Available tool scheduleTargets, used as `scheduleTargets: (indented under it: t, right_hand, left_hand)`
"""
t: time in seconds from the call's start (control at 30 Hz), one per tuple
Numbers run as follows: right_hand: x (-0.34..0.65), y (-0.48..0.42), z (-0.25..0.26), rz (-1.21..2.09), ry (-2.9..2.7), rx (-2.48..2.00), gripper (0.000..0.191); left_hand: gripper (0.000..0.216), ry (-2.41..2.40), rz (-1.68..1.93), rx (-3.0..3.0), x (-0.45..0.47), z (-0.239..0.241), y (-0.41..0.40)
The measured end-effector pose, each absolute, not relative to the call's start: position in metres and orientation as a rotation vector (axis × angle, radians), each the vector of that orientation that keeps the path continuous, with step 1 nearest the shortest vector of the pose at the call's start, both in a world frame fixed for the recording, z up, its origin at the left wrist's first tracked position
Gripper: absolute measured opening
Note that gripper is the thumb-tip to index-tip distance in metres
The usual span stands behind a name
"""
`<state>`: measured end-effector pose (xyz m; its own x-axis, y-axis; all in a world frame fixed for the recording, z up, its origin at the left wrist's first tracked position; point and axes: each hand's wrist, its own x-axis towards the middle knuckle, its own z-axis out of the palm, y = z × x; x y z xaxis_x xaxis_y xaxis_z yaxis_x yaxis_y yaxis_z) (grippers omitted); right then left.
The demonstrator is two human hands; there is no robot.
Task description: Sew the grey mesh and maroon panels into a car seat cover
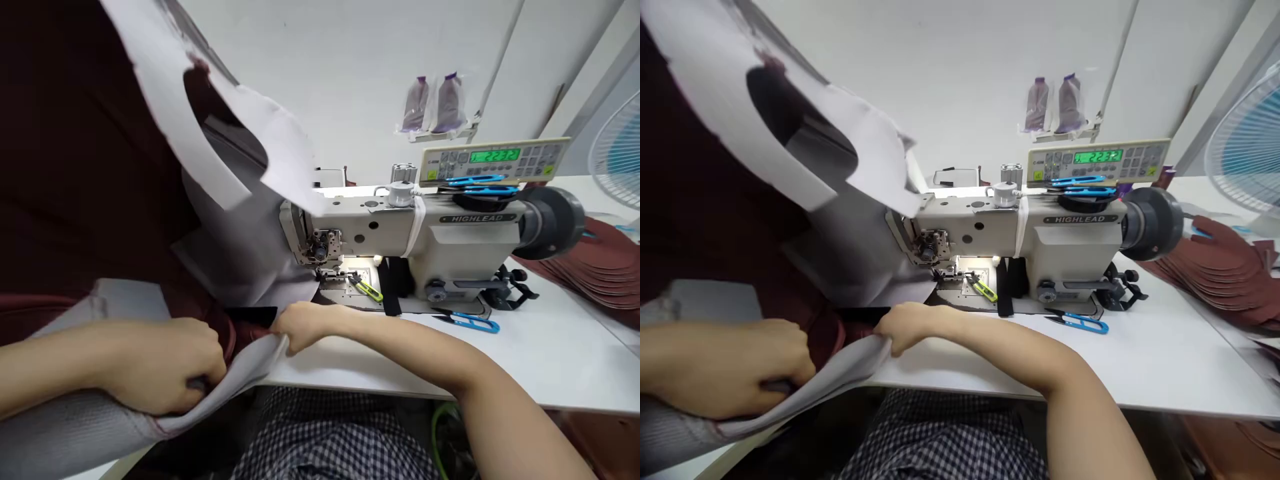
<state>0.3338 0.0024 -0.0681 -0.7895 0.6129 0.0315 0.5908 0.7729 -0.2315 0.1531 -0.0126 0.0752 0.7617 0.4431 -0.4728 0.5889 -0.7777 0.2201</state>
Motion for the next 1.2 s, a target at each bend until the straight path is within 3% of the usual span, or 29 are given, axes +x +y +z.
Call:
scheduleTargets:
  t: [0.03,0.1,0.17,0.23,0.33,0.43,0.53,0.63,0.73,0.83,0.93,1.03,1.2]
  right_hand:
    - [0.330,0.000,-0.073,0.321,-2.921,-0.937,0.027]
    - [0.327,-0.010,-0.086,0.276,-2.922,-0.893,0.020]
    - [0.330,-0.021,-0.101,0.226,-2.889,-0.819,0.024]
    - [0.336,-0.028,-0.116,0.182,-2.846,-0.760,0.026]
    - [0.343,-0.029,-0.135,0.143,-2.789,-0.732,0.027]
    - [0.343,-0.026,-0.145,0.138,-2.746,-0.699,0.028]
    - [0.342,-0.023,-0.148,0.142,-2.672,-0.667,0.029]
    - [0.340,-0.021,-0.147,0.174,-2.623,-0.710,0.030]
    - [0.338,-0.020,-0.145,0.193,-2.655,-0.788,0.027]
    - [0.339,-0.019,-0.147,0.157,-2.667,-0.773,0.027]
    - [0.342,-0.017,-0.151,0.108,-2.624,-0.732,0.029]
    - [0.344,-0.015,-0.151,0.148,-2.637,-0.671,0.030]
    - [0.353,-0.016,-0.138,0.289,-2.734,-0.621,0.029]
  left_hand:
    - [0.014,0.767,-0.790,2.375,0.156,0.070,-0.012]
    - [0.017,0.824,-0.980,1.907,0.150,0.053,-0.002]
    - [0.013,0.986,-0.847,1.664,0.133,0.031,0.013]
    - [0.026,1.155,-0.649,1.631,0.115,0.006,0.027]
    - [0.030,1.363,-0.374,1.980,0.108,-0.028,0.039]
    - [0.034,1.157,-0.191,2.681,0.129,-0.053,0.043]
    - [0.057,0.727,-0.263,3.135,0.157,-0.070,0.050]
    - [0.045,0.458,-0.437,3.335,0.170,-0.084,0.062]
    - [0.028,0.285,-0.388,3.421,0.169,-0.094,0.071]
    - [0.018,0.498,-0.385,3.323,0.169,-0.094,0.076]
    - [0.031,0.793,-0.366,3.059,0.172,-0.087,0.078]
    - [0.046,0.734,-0.312,2.980,0.172,-0.078,0.078]
    - [0.035,0.616,-0.338,2.898,0.174,-0.070,0.075]
